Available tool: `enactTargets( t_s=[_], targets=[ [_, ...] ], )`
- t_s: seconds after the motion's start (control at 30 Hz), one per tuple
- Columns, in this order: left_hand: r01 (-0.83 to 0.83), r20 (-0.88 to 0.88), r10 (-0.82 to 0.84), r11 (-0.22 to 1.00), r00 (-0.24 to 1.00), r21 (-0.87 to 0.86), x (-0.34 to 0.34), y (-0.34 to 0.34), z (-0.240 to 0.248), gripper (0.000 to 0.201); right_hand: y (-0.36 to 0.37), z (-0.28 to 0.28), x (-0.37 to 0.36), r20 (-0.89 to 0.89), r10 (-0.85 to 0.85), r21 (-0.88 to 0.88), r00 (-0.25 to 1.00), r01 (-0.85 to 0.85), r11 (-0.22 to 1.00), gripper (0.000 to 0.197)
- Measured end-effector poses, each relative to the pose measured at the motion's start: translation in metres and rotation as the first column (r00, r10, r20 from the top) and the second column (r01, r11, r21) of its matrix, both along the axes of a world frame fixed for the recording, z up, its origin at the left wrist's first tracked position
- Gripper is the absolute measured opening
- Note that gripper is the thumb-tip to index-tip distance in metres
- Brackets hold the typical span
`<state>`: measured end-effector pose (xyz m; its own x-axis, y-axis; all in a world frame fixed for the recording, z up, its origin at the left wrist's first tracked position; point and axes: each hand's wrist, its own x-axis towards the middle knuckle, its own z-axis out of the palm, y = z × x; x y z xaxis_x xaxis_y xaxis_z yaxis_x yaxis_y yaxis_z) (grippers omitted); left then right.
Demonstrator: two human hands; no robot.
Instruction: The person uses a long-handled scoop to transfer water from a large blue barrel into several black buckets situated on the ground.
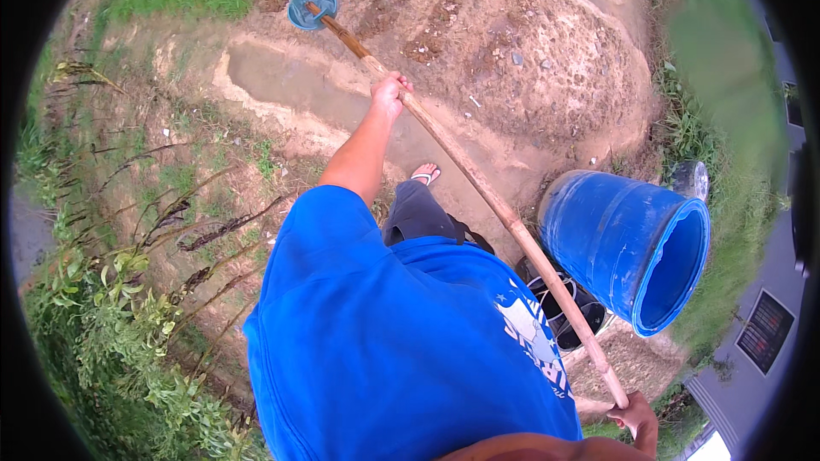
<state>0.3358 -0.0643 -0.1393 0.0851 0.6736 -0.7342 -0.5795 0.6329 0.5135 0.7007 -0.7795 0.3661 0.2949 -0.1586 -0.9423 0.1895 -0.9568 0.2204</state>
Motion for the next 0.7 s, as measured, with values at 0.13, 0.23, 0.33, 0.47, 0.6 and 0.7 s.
enactTargets(
  t_s=[0.13,0.23,0.33,0.47,0.6,0.7],
  targets=[
    [-0.080,0.084,0.077,0.997,0.993,0.024,-0.021,0.070,0.018,0.018,0.137,-0.012,-0.068,-0.045,0.144,0.148,0.989,-0.136,0.980,0.020],
    [-0.153,0.155,0.141,0.986,0.978,0.069,-0.044,0.096,0.025,0.026,0.233,-0.031,-0.102,-0.120,0.143,0.338,0.982,-0.095,0.936,0.019],
    [-0.204,0.238,0.177,0.974,0.955,0.095,-0.036,0.107,0.041,0.032,0.325,-0.046,-0.143,-0.057,0.334,0.521,0.941,-0.257,0.814,0.020],
    [-0.265,0.325,0.219,0.958,0.920,0.106,-0.037,0.113,0.046,0.045,0.425,-0.069,-0.177,0.163,0.603,0.473,0.781,-0.598,0.647,0.024],
    [-0.325,0.409,0.255,0.940,0.876,0.108,-0.026,0.118,0.052,0.053,0.476,-0.089,-0.199,0.242,0.638,0.514,0.731,-0.654,0.554,0.025],
    [-0.317,0.398,0.249,0.942,0.883,0.115,-0.035,0.129,0.055,0.058,0.500,-0.092,-0.211,0.260,0.661,0.534,0.704,-0.675,0.509,0.026]
  ],
)
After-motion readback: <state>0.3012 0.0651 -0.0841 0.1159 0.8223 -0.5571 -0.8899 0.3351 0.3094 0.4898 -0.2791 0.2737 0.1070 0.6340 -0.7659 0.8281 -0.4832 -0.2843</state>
